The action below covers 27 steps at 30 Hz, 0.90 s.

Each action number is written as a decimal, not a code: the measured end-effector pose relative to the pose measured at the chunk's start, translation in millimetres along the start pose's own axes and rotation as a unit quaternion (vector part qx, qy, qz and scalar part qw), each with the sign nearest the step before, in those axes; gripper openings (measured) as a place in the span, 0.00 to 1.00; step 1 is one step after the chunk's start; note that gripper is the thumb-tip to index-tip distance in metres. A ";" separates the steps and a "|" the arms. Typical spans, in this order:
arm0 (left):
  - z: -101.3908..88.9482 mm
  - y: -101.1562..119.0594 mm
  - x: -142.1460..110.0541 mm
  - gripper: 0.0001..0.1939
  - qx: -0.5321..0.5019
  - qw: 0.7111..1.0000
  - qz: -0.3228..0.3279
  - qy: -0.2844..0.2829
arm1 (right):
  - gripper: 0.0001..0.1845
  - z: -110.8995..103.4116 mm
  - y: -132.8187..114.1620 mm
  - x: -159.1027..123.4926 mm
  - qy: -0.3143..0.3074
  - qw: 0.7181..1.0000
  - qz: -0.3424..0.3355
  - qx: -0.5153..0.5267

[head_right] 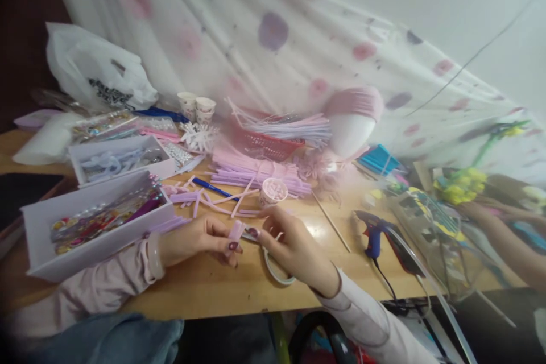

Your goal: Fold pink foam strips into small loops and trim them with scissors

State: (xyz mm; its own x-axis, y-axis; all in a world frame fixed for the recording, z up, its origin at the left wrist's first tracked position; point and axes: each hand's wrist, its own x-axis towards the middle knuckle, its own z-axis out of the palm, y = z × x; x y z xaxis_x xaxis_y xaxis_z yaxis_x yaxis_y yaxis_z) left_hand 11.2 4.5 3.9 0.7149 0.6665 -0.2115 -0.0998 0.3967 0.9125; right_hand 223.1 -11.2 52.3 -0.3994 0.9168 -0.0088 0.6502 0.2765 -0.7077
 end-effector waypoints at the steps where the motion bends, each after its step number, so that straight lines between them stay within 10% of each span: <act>1: 1.3 0.5 -0.7 0.13 0.020 1.000 -0.010 -0.010 | 0.16 7.1 -2.9 2.3 -0.022 0.998 0.005 0.056; 8: 1.3 -1.4 0.3 0.14 0.059 0.998 0.019 0.020 | 0.16 31.8 -4.9 15.4 -0.043 0.958 0.013 0.284; 19: 1.4 -4.2 3.3 0.15 0.071 0.986 0.056 0.138 | 0.15 16.8 4.7 23.1 0.031 0.957 0.009 0.289; 27: 5.2 -0.4 4.5 0.15 0.099 0.963 0.108 0.225 | 0.19 27.5 5.1 26.4 0.059 0.903 0.048 0.423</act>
State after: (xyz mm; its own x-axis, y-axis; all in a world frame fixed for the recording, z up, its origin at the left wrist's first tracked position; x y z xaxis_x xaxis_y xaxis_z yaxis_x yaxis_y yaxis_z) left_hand 18.0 4.1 4.4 0.3156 0.9437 -0.0989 -0.0469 0.1197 0.9917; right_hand 198.1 6.4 29.0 -0.2627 0.9631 -0.0580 -0.0683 -0.0785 -0.9946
